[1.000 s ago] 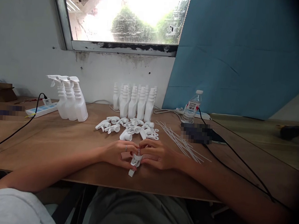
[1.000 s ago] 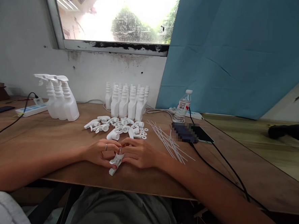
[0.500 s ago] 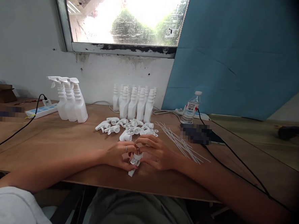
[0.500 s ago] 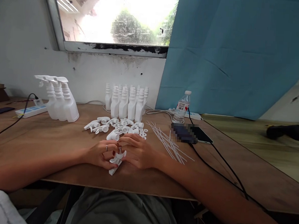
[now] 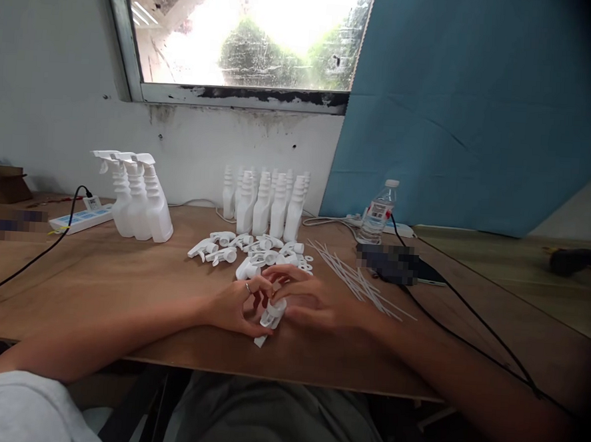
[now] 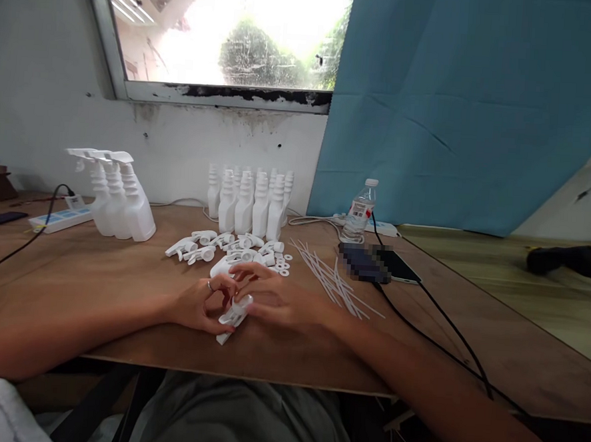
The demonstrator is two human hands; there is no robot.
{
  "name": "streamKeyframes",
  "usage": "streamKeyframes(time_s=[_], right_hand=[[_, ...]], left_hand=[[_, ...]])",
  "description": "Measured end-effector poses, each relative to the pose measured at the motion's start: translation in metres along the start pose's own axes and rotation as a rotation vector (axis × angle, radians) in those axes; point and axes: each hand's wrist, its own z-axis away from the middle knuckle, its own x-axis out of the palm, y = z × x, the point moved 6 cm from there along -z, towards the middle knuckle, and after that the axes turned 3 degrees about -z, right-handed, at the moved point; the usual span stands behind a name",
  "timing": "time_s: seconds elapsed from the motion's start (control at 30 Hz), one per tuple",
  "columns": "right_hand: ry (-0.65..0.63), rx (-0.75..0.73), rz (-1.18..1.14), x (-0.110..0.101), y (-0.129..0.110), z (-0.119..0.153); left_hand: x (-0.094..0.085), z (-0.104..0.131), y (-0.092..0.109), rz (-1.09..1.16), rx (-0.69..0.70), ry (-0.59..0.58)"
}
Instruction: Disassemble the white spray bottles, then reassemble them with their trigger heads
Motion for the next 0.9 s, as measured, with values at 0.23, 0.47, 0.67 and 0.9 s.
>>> streamKeyframes(time_s=[0.23,0.47,0.67,0.9], right_hand=[[0.087,0.863,0.62,-0.076,0.088,0.038],[-0.018,1.234,0.395,-0.114,0.137,0.094],[-0.115,1.356,0.123,-0.101,0.147,0.11],[0.064,1.311,0.202,-0.112,0.142,0.102]], left_hand=[[0.003,-0.003,0.0,0.021,-0.01,-0.099],[0.005,-0.006,-0.001,0.055,-0.022,-0.117],[-0.001,-0.009,0.011,0.012,0.149,-0.146],[-0.001,-0.01,0.013,0.025,0.151,-0.201]])
